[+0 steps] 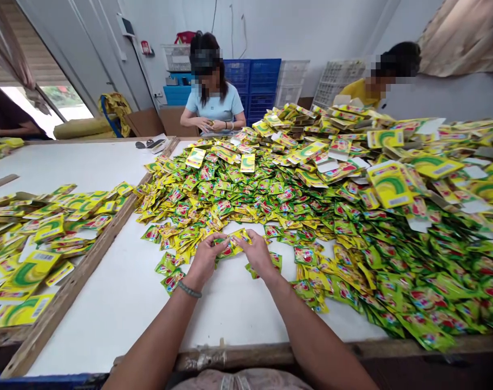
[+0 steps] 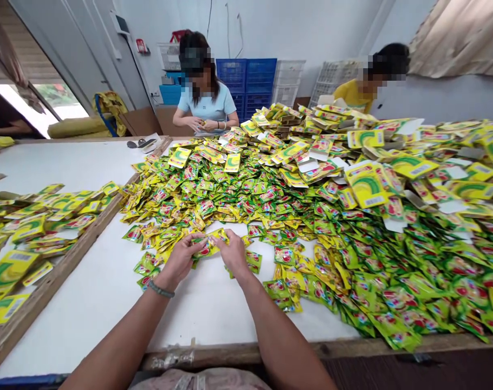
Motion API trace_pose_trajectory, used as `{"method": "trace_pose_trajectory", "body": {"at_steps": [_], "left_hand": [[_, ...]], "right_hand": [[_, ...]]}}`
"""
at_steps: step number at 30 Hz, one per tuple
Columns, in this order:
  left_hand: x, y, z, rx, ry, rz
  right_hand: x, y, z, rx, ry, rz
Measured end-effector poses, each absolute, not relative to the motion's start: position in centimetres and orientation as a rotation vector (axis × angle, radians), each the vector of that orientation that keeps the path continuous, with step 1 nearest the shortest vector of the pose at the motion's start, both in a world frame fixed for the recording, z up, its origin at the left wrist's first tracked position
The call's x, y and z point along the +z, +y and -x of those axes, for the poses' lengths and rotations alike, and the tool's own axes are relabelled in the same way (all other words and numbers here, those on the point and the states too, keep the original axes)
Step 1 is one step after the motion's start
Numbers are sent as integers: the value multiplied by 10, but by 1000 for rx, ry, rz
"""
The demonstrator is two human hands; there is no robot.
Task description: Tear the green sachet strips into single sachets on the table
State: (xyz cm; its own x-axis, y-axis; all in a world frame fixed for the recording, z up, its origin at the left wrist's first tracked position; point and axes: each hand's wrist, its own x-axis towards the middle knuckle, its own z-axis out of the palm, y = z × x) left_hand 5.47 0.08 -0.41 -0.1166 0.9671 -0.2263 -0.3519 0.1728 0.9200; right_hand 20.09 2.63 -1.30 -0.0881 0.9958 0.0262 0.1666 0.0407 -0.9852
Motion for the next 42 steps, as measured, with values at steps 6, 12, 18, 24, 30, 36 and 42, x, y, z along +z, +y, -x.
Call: {"method": "trace_pose_trajectory", "body": {"at_steps": [6, 12, 18, 24, 30, 36, 42], "left_hand": [[-14, 9, -58, 1416, 1152, -614], [-17, 13, -63, 1431, 1052, -621], [-9, 9, -58, 1313, 1031, -598], [-9, 9, -45, 1259, 1237, -712], [-5, 5, -46, 1276, 1211, -773], [-16, 4, -41, 1157, 1239, -866], [-15, 8, -40, 1188, 1323, -821]], "right_hand": [[-8, 30, -211, 1305, -1259, 1129], [-11, 21, -190, 1200, -1474, 1205], [-16, 24, -189, 1029, -1450, 1360], [-13, 22, -193, 1319, -1435, 1145], [-11, 22, -189, 1624, -1084, 980], [-10, 10, -192, 1914, -1057, 917], [35, 53, -235, 1431, -985, 1059]]}}
